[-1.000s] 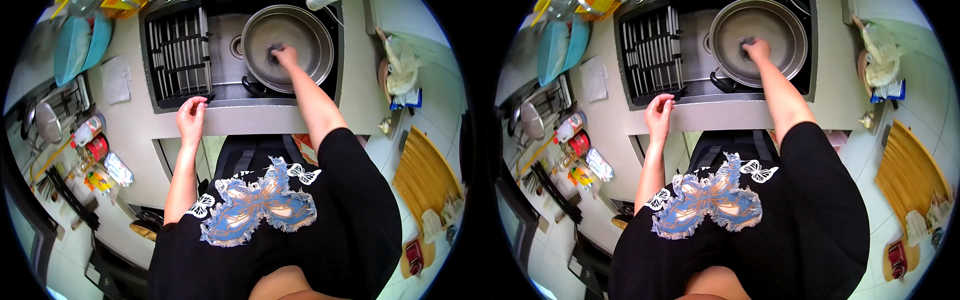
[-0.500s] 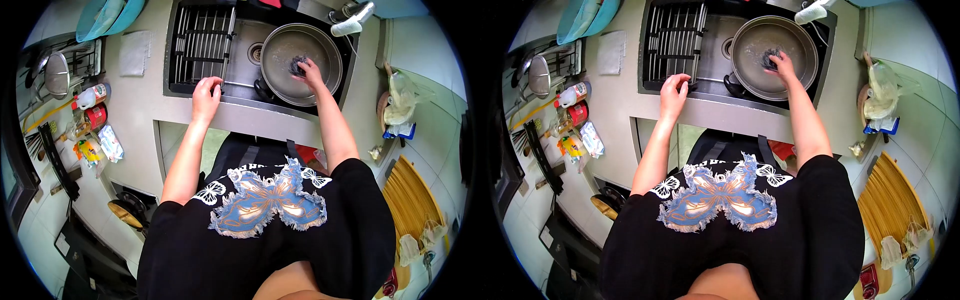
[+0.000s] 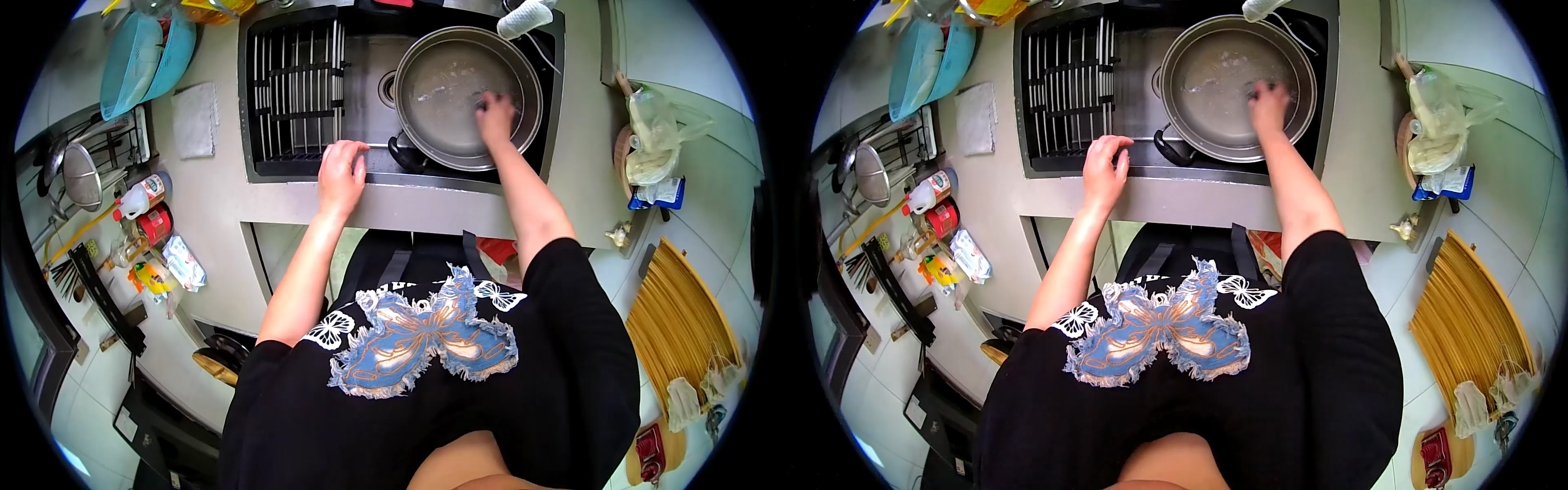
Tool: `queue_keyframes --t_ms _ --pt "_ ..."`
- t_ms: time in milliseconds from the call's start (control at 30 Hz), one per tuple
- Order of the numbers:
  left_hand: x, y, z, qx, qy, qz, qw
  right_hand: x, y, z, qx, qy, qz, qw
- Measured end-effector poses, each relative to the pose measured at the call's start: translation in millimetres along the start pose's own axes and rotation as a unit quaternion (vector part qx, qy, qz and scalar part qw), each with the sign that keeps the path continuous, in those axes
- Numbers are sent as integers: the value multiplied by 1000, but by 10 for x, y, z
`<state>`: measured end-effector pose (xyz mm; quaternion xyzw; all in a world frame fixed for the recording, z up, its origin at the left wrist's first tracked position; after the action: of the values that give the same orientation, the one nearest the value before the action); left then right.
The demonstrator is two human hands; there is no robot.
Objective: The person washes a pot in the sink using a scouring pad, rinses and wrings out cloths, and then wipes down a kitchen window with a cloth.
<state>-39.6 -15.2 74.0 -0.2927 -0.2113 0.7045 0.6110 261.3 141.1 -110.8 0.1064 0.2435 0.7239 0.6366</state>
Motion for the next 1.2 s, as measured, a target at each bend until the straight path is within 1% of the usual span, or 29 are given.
queue_keyframes --t_ms 33,100,167,200,233,300,333,367,400,433,467,500,533,567,600,633,667,733,767,800,833,867,900,933,967,1000,1067,1133,1200 --pt "15 8 8 45 -5 -8 999 -111 -1 -294 -157 60 64 984" --pt "-6 97 -87 49 -5 -6 999 -27 -201 -647 -39 91 52 994" --pt "-18 215 -170 65 -17 -29 997 208 -22 -378 -26 240 -16 970" --pt "-53 308 -220 65 -17 -26 997 198 73 -130 -97 197 44 975" --pt "-84 377 -273 101 -12 -45 994 160 135 -182 -97 199 44 974" --pt "-107 392 -321 133 -3 -69 989 84 148 -203 -298 128 -78 943" --pt "-95 388 -335 140 -4 -66 988 91 142 -172 -301 126 -78 942" --pt "-120 386 -339 149 -2 -60 987 31 235 -232 -277 174 40 944" --pt "-146 388 -328 148 -2 -59 987 -50 338 -282 -248 219 158 930" --pt "-136 404 -336 149 3 -64 987 -68 437 -321 -216 257 279 900" --pt "-136 418 -355 149 7 -69 986 78 413 -246 -279 211 310 884" --pt "-158 438 -379 147 7 -62 987 135 413 -259 -280 216 314 881" --pt "-163 437 -383 158 11 -61 986 235 277 -214 -290 174 155 929" --pt "-148 433 -372 169 14 -62 984 279 160 -133 -293 122 -10 948" --pt "-134 402 -361 164 13 -70 984 177 190 -204 -343 109 -13 933" --pt "-124 397 -357 162 12 -69 984 123 179 -283 -346 109 -12 932" --pt "-128 401 -361 163 17 -67 984 41 190 -420 -259 195 16 946" --pt "-129 418 -370 162 20 -65 984 0 277 -446 -43 337 59 939" --pt "-124 427 -373 161 22 -68 984 30 335 -319 -45 338 58 938" --pt "-124 431 -374 159 24 -73 984 28 357 -206 179 357 -41 916" --pt "-125 436 -375 156 22 -74 985 17 368 -148 392 352 -136 839" --pt "-126 437 -378 159 17 -75 984 44 284 -77 419 376 -133 815" --pt "-131 427 -389 162 13 -76 984 72 143 51 416 375 -134 818" --pt "-133 419 -387 159 12 -77 984 161 22 286 253 301 -94 915" --pt "-127 426 -388 159 18 -73 984 230 -9 457 80 215 -48 972" --pt "-125 435 -393 159 25 -70 985 229 -3 449 78 215 -48 972" --pt "-146 428 -389 157 27 -67 985 193 -4 485 -41 112 -102 988" --pt "-119 415 -378 159 25 -68 985 19 271 191 -12 76 -22 997" --pt "-117 408 -389 163 43 -63 984 -140 657 -127 -71 144 19 987"
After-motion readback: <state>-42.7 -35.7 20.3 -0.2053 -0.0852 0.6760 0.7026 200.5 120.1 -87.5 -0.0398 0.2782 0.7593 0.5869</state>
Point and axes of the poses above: each hand's wrist, its own x-axis towards the middle knuckle, its own z-axis out of the back of the hand, y = z × x, the point moved 5 cm from there along x, towards the middle knuckle, and after that the axes turned 7 degrees about y, right-handed, at the moved point
